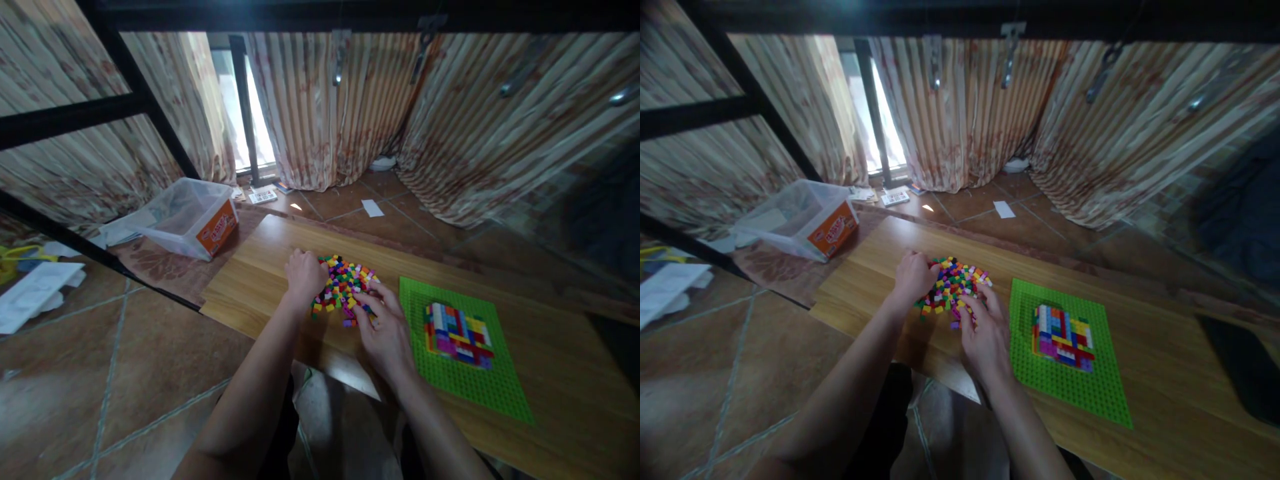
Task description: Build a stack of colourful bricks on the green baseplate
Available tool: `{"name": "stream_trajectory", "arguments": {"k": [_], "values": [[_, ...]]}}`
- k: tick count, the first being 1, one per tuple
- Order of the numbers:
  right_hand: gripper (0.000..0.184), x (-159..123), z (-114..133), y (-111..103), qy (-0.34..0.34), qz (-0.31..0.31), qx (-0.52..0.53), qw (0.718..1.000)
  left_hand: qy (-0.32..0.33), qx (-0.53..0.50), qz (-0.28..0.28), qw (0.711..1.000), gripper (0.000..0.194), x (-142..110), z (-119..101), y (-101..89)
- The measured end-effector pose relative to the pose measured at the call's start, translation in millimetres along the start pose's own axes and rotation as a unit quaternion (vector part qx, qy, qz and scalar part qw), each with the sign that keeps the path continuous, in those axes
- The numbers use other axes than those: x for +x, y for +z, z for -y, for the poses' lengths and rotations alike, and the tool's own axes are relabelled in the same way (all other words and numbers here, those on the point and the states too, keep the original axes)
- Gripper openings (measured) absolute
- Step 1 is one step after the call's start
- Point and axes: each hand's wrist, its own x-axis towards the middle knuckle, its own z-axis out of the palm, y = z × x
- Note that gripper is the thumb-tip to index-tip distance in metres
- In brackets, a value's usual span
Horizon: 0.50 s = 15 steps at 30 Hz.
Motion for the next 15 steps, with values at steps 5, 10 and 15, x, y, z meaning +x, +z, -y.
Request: {"name": "stream_trajectory", "arguments": {"k": [5, 10, 15], "values": [[0.022, 2, -2, -13, -0.009, -0.016, -0.003, 1.0, 0.006, -0.003, 0.003, 1.0, 0.023, 2, -2, -0.3], [0.02, 3, -2, -20, 0.003, -0.024, 0.003, 1.0, 0.035, 0.012, -0.018, 0.999, 0.022, -3, -4, 0.6], [0.019, 5, 1, -32, 0.02, -0.028, 0.015, 0.999, 0.057, -0.002, -0.04, 0.998, 0.022, -3, -3, -2.7]]}}
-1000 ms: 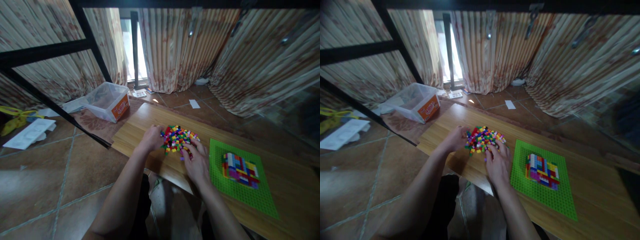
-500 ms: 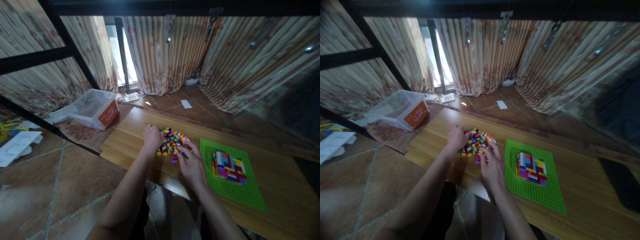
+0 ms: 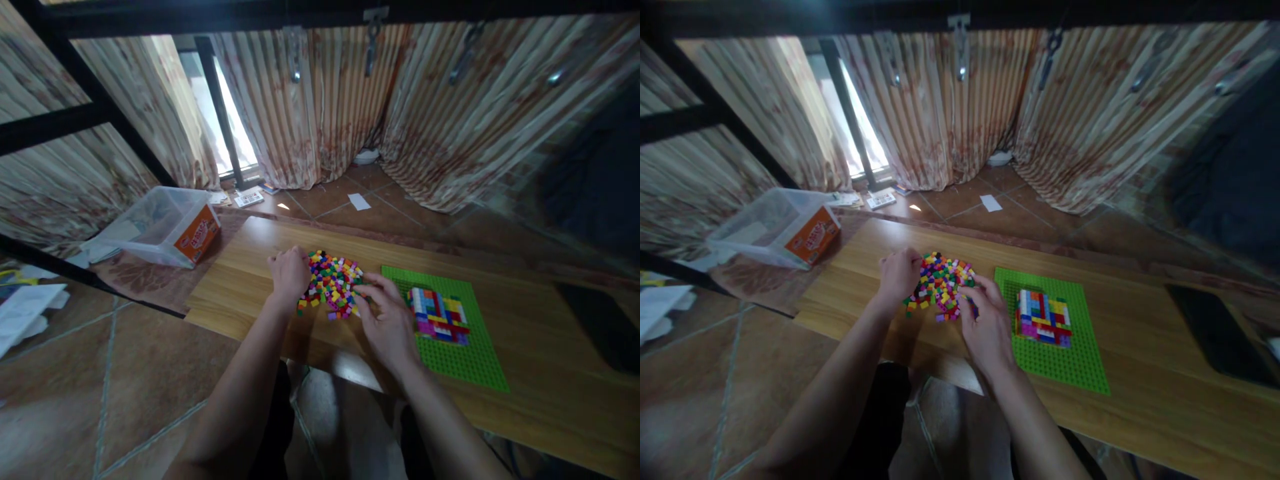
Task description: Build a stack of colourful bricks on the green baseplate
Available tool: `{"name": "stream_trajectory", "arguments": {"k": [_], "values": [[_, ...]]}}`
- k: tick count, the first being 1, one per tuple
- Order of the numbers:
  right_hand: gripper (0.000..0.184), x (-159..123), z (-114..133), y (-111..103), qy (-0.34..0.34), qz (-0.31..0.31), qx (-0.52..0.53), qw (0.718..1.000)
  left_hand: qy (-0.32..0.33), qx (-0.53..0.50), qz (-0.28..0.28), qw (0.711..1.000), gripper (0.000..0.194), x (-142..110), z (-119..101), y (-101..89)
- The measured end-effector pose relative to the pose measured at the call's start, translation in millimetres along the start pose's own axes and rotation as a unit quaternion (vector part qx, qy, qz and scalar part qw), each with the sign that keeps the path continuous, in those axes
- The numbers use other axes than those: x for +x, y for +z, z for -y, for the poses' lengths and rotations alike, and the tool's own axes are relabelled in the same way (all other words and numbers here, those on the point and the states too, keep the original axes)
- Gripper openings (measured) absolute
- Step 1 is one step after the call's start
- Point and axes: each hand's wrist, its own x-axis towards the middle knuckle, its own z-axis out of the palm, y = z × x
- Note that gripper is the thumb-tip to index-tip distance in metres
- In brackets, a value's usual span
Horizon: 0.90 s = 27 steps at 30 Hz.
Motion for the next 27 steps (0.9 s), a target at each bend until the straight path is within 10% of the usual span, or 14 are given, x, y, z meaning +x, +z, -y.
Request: {"name": "stream_trajectory", "arguments": {"k": [5, 12, 16, 27], "values": [[0.018, 5, -5, -18, 0.021, -0.048, 0.012, 0.999, 0.064, -0.18, -0.029, 0.981, 0.016, -1, -6, -8.9], [0.027, -1, -9, -40, 0.07, -0.007, 0.077, 0.995, 0.214, -0.466, 0.119, 0.85, 0.012, -54, -54, 6.7], [0.027, -13, -8, -54, 0.094, 0.058, 0.112, 0.988, 0.187, -0.544, 0.141, 0.805, 0.011, -75, -73, 17.8], [0.016, -50, -61, -134, 0.192, 0.06, 0.031, 0.979, 0.212, -0.511, 0.239, 0.798, 0.005, -90, -98, 26.4]]}}
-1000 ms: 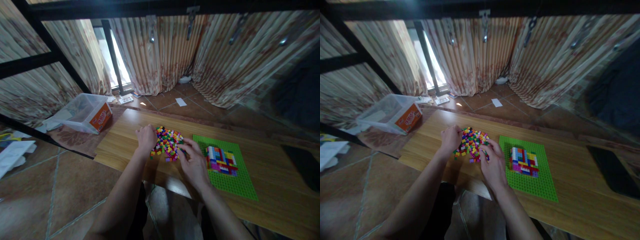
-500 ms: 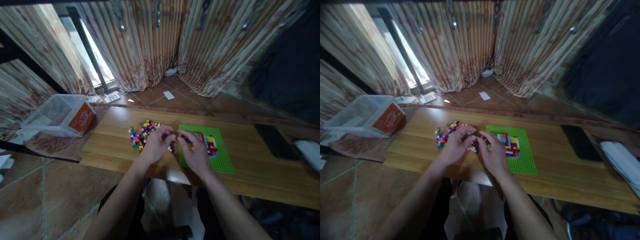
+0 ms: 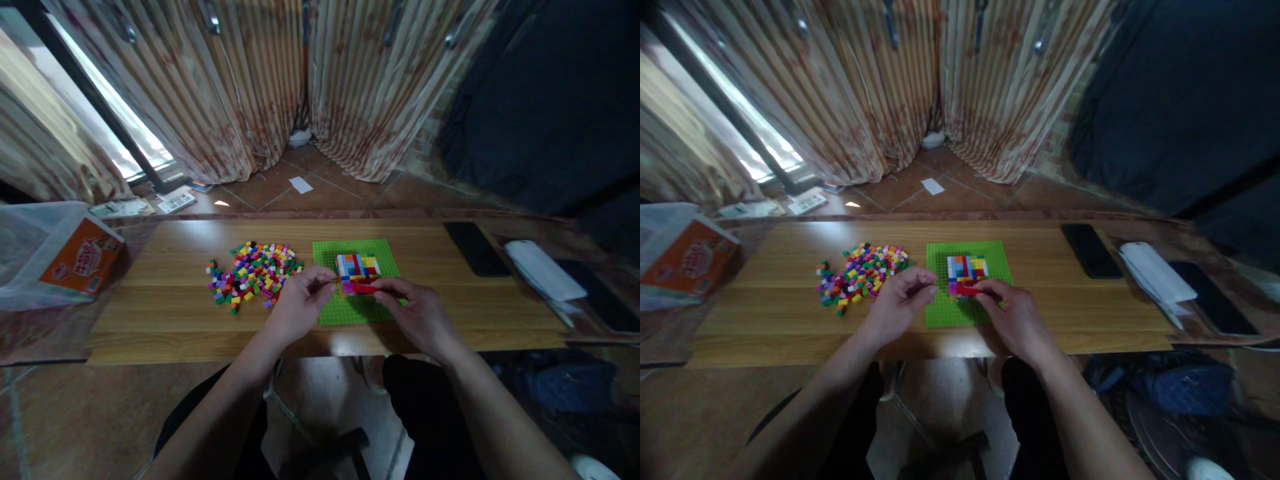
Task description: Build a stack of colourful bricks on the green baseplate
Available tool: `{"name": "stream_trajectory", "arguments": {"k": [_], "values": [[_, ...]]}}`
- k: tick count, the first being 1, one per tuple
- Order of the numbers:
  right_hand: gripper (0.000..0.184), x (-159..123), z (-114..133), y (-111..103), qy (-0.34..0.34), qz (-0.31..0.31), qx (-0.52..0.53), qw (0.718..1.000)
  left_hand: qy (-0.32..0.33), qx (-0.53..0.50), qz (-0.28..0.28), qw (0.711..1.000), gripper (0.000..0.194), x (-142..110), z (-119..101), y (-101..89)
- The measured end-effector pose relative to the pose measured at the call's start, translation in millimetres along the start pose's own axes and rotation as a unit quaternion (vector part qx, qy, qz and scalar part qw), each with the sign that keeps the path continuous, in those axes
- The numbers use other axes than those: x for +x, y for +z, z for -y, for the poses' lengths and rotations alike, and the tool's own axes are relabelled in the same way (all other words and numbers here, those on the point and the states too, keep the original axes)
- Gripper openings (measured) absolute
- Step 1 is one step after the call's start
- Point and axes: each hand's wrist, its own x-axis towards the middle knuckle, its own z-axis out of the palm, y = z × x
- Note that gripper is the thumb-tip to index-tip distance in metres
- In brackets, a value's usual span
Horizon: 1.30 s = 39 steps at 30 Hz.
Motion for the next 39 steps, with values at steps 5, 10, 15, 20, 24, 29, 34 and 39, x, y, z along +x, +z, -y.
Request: {"name": "stream_trajectory", "arguments": {"k": [5, 10, 15, 20, 24, 29, 34, 39], "values": [[0.014, 5, -20, -24, -0.026, -0.044, -0.043, 0.998, -0.005, 0.066, -0.022, 0.998, 0.006, 9, 5, 4.1], [0.015, 7, -19, -21, -0.033, -0.037, -0.032, 0.998, -0.028, 0.102, -0.027, 0.994, 0.008, 15, 7, 11.5], [0.015, 7, -17, -14, -0.036, -0.025, -0.022, 0.999, -0.03, 0.113, -0.022, 0.993, 0.008, 17, 8, 16.5], [0.014, 9, -17, -12, -0.044, -0.014, -0.036, 0.998, -0.036, 0.115, -0.025, 0.992, 0.007, 19, 9, 17.4], [0.013, 11, -17, -10, -0.05, -0.017, -0.034, 0.998, -0.037, 0.131, -0.029, 0.99, 0.007, 19, 10, 17.1], [0.013, 13, -19, -8, -0.045, -0.02, -0.02, 0.999, 0.036, 0.163, -0.009, 0.986, 0.011, 16, 7, 18.5], [0.013, 13, -22, -6, -0.033, -0.016, 0.009, 0.999, 0.092, 0.202, 0.026, 0.975, 0.012, 15, 4, 22.4], [0.013, 12, -19, -3, -0.035, -0.016, -0.004, 0.999, 0.123, 0.247, 0.019, 0.961, 0.013, 15, 7, 26.7]]}}
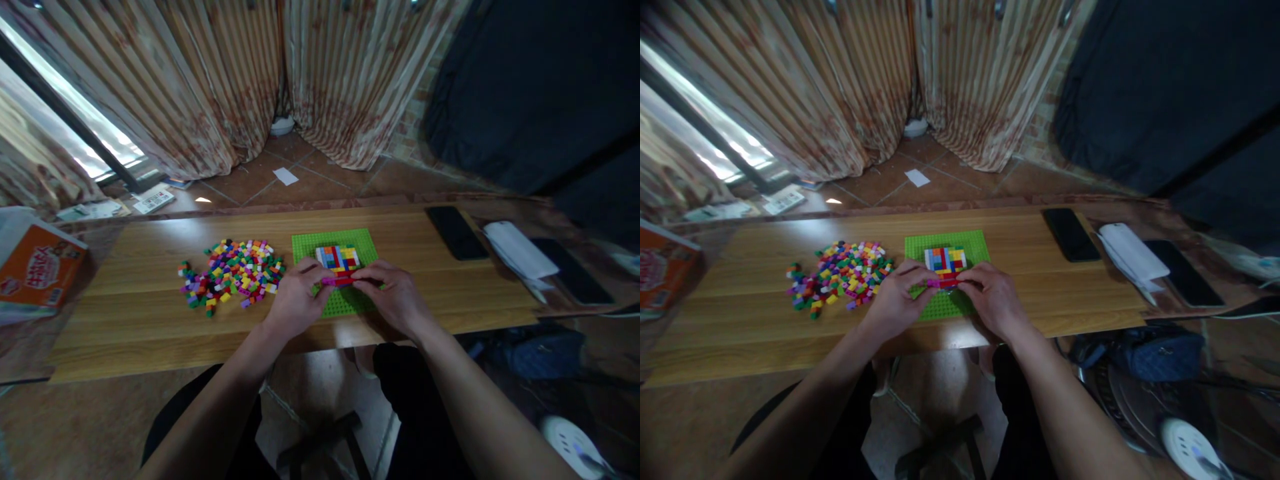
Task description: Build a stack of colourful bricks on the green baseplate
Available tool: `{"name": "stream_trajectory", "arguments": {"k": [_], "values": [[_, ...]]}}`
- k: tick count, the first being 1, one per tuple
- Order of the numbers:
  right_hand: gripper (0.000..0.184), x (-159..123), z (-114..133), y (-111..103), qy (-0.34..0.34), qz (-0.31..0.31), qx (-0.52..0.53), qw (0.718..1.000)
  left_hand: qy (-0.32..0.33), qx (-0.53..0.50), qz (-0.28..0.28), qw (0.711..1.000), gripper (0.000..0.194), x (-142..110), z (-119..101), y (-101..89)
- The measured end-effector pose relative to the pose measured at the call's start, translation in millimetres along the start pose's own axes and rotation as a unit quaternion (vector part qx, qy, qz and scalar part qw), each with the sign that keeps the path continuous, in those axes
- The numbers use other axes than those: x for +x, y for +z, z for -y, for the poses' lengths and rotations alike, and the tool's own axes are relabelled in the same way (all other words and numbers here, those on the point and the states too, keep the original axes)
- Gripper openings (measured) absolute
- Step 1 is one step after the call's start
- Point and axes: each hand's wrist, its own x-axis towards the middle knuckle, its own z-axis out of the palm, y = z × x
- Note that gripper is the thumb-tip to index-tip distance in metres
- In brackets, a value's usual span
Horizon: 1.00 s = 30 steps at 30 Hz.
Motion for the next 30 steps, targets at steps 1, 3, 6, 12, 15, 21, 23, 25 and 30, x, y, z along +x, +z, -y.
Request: {"name": "stream_trajectory", "arguments": {"k": [1, 3, 6, 12, 15, 21, 23, 25, 30], "values": [[0.013, 0, 1, 0, -0.001, -0.001, -0.002, 1.0, 0.008, 0.008, -0.002, 1.0, 0.012, 0, 0, 1.4], [0.013, 0, 1, 0, -0.004, -0.004, -0.008, 1.0, 0.023, 0.029, -0.005, 0.999, 0.012, -1, 1, 4.9], [0.014, 0, 1, 1, -0.009, -0.007, -0.015, 1.0, 0.04, 0.073, -0.013, 0.996, 0.011, -1, 2, 10.7], [0.013, 0, -1, 2, -0.013, -0.008, -0.006, 1.0, 0.062, 0.135, -0.007, 0.989, 0.02, 0, 4, 16.0], [0.012, 0, -1, 2, -0.012, -0.007, 0.002, 1.0, 0.084, 0.149, -0.009, 0.985, 0.023, 0, 5, 16.1], [0.011, 0, -2, 4, -0.028, -0.02, 0.0, 0.999, 0.123, 0.163, -0.038, 0.978, 0.025, -2, 6, 21.7], [0.011, -1, -3, 5, -0.032, -0.027, -0.003, 0.999, 0.134, 0.166, -0.055, 0.976, 0.025, -3, 7, 23.9], [0.011, -2, -3, 6, -0.031, -0.028, -0.005, 0.999, 0.139, 0.172, -0.063, 0.973, 0.024, -4, 6, 24.8], [0.013, -3, -3, 1, -0.031, -0.019, 0.018, 0.999, 0.128, 0.202, -0.041, 0.97, 0.017, -5, 5, 22.0]]}}
